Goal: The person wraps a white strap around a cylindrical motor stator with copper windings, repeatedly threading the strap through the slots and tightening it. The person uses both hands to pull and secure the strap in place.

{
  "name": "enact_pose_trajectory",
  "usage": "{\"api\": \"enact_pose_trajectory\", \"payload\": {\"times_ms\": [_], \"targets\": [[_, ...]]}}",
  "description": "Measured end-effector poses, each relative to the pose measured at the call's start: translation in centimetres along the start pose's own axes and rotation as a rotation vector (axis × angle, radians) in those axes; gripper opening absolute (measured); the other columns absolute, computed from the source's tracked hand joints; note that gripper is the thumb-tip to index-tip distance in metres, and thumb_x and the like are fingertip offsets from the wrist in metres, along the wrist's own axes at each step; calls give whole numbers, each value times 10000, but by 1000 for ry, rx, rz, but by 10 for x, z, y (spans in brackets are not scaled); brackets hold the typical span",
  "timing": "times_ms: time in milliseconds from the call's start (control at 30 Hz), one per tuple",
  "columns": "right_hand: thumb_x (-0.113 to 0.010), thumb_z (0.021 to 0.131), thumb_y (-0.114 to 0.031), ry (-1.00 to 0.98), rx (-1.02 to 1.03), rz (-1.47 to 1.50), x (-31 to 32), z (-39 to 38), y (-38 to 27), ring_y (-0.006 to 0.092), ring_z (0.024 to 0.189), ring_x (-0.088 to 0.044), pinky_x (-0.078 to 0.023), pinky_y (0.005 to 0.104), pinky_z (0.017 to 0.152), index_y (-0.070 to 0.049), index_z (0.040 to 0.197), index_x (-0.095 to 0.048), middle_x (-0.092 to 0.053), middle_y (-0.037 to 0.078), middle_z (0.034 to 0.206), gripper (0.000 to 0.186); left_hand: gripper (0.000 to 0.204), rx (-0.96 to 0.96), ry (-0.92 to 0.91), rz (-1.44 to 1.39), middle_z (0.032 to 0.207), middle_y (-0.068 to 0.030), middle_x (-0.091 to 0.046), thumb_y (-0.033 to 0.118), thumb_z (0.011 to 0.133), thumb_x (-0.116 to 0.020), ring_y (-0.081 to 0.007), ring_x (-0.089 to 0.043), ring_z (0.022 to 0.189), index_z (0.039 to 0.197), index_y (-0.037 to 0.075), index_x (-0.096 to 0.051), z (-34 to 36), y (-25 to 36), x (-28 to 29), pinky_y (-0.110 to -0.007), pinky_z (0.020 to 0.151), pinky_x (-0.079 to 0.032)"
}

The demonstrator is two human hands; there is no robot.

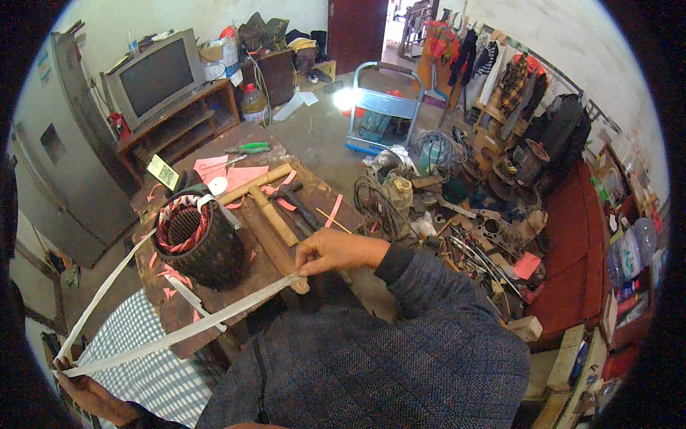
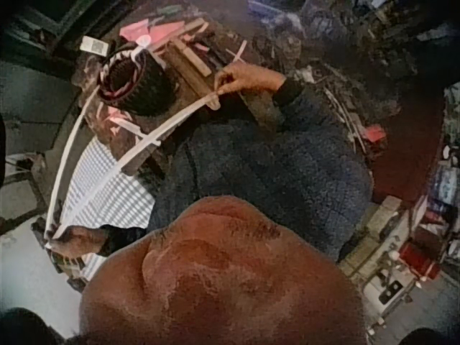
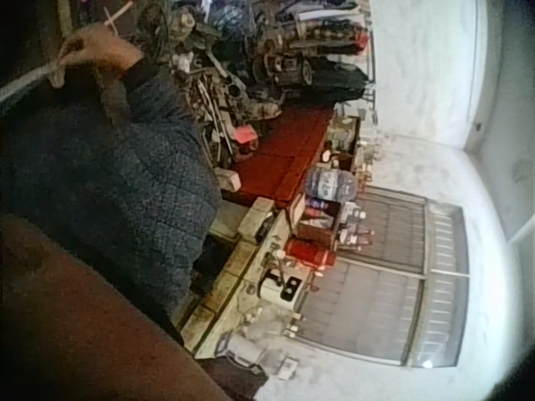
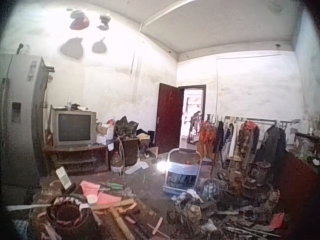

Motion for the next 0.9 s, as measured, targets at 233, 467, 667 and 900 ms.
{"api": "enact_pose_trajectory", "payload": {"times_ms": [233,467,667,900], "targets": [[-742,937,-253,79,19,-93,1,6,-3,189,823,-691,-537,337,750,-10,1048,-725,-736,98,907,267,497,43,-91,4,1442,-182,-580,290,1113,-493,-262,-547,1346,1483,-42,-494,21,-29,32,-390,1188,-383],[-753,900,-238,134,116,-118,-3,14,-9,258,843,-714,-548,376,772,-16,1026,-733,-738,143,909,255,498,242,-56,-20,1475,-142,-570,285,1102,-517,-237,-502,1392,1496,-18,-498,58,-75,88,-383,1177,-369],[-757,906,-203,66,145,-157,-9,22,-20,215,842,-693,-543,346,762,-12,1035,-723,-708,108,924,233,455,330,-57,51,1427,-146,-558,248,1102,-489,-255,-527,1309,1462,-29,-518,34,-91,107,-386,1144,-375],[-756,904,-193,-23,175,-128,-33,53,-57,256,842,-710,-547,379,756,-16,1002,-713,-712,129,918,207,494,576,-229,307,1439,-174,-569,252,1061,-556,-247,-552,1312,1490,14,-497,39,-112,163,-410,1097,-451]]}}
Point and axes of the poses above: each hand's wrist, its own z-axis towards the middle knuckle, its own x-axis out of the back of the hand, y = z × x, the point moved 1 cm from there along z, towards the middle knuckle
